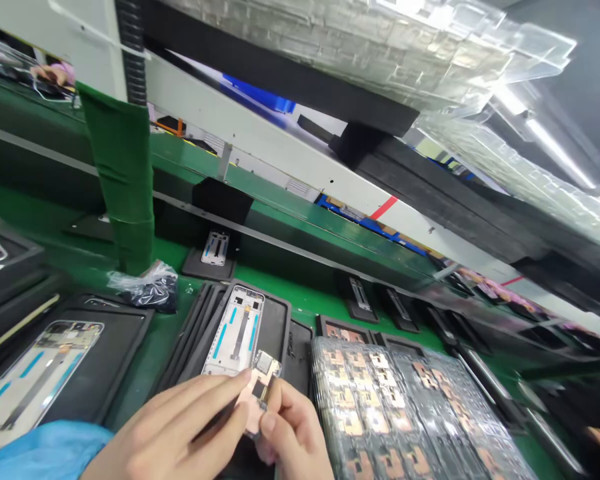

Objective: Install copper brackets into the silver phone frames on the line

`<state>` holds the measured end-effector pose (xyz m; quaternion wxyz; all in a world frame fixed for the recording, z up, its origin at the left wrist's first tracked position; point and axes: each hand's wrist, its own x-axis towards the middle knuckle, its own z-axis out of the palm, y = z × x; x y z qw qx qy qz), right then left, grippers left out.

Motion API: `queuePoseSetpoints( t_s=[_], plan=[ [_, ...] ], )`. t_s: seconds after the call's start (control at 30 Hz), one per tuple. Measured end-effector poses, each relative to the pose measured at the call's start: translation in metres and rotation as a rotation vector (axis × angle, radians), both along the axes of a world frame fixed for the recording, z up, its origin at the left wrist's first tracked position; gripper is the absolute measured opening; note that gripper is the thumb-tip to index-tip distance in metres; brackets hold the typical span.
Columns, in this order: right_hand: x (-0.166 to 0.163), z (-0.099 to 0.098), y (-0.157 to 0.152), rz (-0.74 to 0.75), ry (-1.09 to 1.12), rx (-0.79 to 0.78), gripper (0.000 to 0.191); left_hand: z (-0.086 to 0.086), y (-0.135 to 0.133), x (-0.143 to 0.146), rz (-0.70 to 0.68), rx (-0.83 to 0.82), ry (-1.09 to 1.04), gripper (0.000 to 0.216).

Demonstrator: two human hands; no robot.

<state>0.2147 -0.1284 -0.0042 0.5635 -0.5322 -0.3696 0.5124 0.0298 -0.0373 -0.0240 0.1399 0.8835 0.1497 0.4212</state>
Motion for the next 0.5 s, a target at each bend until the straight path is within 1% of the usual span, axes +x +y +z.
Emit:
queuePoseSetpoints(
  t_s=[0.07,0.1,0.17,0.2,0.23,0.27,0.3,0.33,0.37,0.4,0.43,0.5],
  plan=[
    [-0.002,-0.002,-0.004,-0.005,-0.009,0.016,0.052,0.005,0.002,-0.001,0.001,0.08,-0.069,0.034],
    [-0.003,-0.002,-0.006,-0.033,-0.071,0.058,0.051,0.008,0.005,-0.001,-0.014,0.079,-0.084,0.033],
    [0.0,0.0,-0.009,-0.159,-0.333,0.211,0.051,0.016,0.015,0.002,-0.083,-0.003,-0.069,0.032],
    [0.002,0.002,-0.008,-0.257,-0.515,0.317,0.051,0.02,0.021,0.004,-0.114,-0.105,-0.057,0.029],
    [0.006,0.005,-0.007,-0.362,-0.714,0.432,0.048,0.026,0.026,0.008,-0.136,-0.255,-0.045,0.023],
    [0.009,0.008,-0.004,-0.456,-0.911,0.549,0.04,0.032,0.029,0.013,-0.145,-0.44,-0.041,0.016],
    [0.012,0.012,0.0,-0.517,-1.088,0.655,0.031,0.038,0.032,0.019,-0.145,-0.644,-0.05,0.01],
    [0.015,0.015,0.005,-0.539,-1.23,0.748,0.023,0.043,0.034,0.026,-0.145,-0.842,-0.072,0.009],
    [0.018,0.019,0.011,-0.53,-1.329,0.82,0.019,0.049,0.035,0.033,-0.154,-1.005,-0.103,0.011],
    [0.02,0.022,0.016,-0.503,-1.393,0.87,0.02,0.053,0.035,0.04,-0.179,-1.121,-0.133,0.012],
    [0.021,0.025,0.021,-0.483,-1.431,0.903,0.023,0.056,0.034,0.046,-0.212,-1.193,-0.159,0.012],
    [0.025,0.028,0.029,-0.47,-1.473,0.934,0.028,0.059,0.034,0.055,-0.249,-1.26,-0.19,0.013]
  ],
)
